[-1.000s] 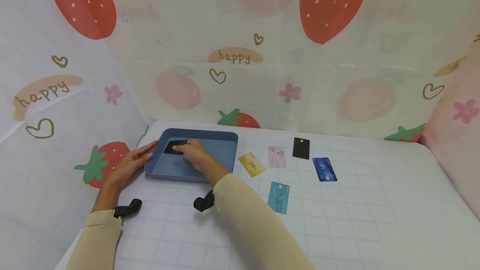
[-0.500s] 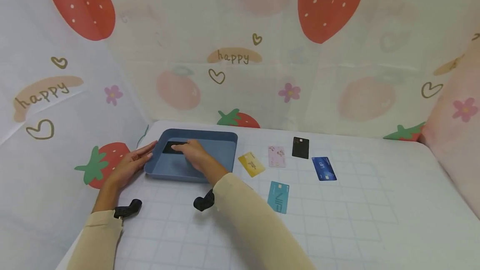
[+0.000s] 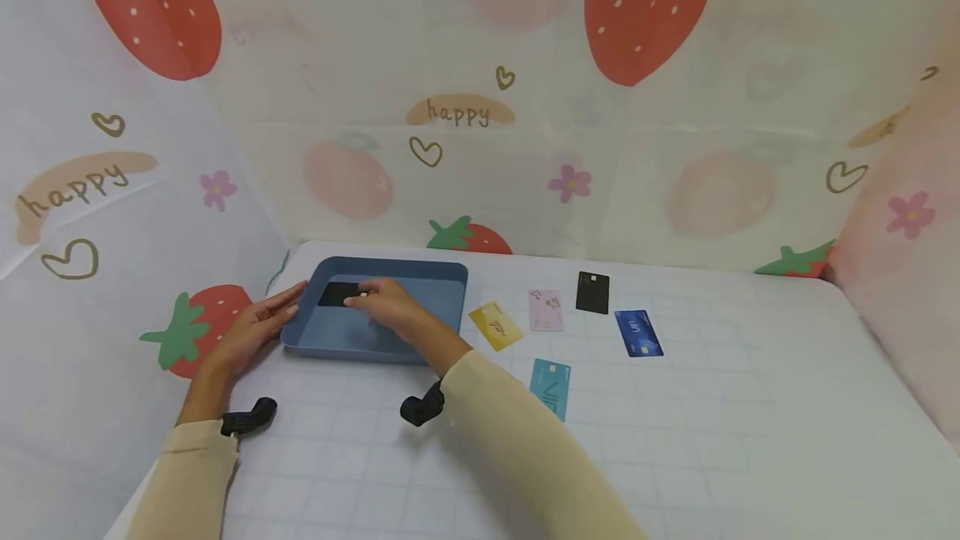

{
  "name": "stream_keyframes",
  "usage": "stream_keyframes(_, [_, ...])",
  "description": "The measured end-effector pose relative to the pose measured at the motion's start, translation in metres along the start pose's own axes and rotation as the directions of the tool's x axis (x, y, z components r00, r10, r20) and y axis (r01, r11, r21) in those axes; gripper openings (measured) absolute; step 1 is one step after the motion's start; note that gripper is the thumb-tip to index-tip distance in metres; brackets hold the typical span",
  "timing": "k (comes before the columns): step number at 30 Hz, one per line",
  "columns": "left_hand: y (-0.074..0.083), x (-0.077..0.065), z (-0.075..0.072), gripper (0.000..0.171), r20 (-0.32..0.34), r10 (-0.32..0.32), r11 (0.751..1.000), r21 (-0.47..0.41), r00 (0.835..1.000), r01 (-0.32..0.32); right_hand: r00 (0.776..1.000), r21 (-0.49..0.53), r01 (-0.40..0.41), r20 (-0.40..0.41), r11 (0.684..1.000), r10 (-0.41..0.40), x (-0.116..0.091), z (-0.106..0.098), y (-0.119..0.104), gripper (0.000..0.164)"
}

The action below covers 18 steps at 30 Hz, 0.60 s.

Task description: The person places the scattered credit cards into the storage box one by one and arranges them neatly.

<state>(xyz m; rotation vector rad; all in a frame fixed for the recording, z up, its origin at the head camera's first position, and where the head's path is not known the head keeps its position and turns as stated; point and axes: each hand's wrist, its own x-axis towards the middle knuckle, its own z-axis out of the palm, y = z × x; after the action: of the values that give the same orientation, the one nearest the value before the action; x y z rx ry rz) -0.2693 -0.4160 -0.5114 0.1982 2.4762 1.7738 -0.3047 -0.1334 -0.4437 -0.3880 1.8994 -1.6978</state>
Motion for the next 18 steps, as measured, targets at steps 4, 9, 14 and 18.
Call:
stream_keyframes(4, [0.001, 0.0, 0.0, 0.057, -0.004, 0.003, 1.0, 0.003, 1.0, -0.003, 0.998, -0.029, 0.05, 0.047, 0.998, -0.049, -0.011, -0.003, -0.006, 0.044])
stream_keyframes(9, [0.002, 0.0, 0.0, 0.058, -0.005, 0.008, 1.0, 0.0, 1.0, -0.008, 0.987, -0.044, 0.121, 0.109, 0.992, -0.115, -0.023, -0.008, -0.012, 0.036])
stream_keyframes(14, [0.003, 0.0, 0.001, 0.057, -0.009, 0.002, 1.0, 0.003, 1.0, -0.002, 0.978, -0.08, 0.172, 0.136, 0.982, -0.16, -0.037, -0.014, -0.016, 0.032])
stream_keyframes(18, [0.001, -0.004, 0.001, 0.057, 0.001, 0.006, 1.0, 0.007, 1.0, -0.006, 0.975, -0.107, 0.191, 0.137, 0.976, -0.176, -0.053, -0.017, -0.017, 0.031])
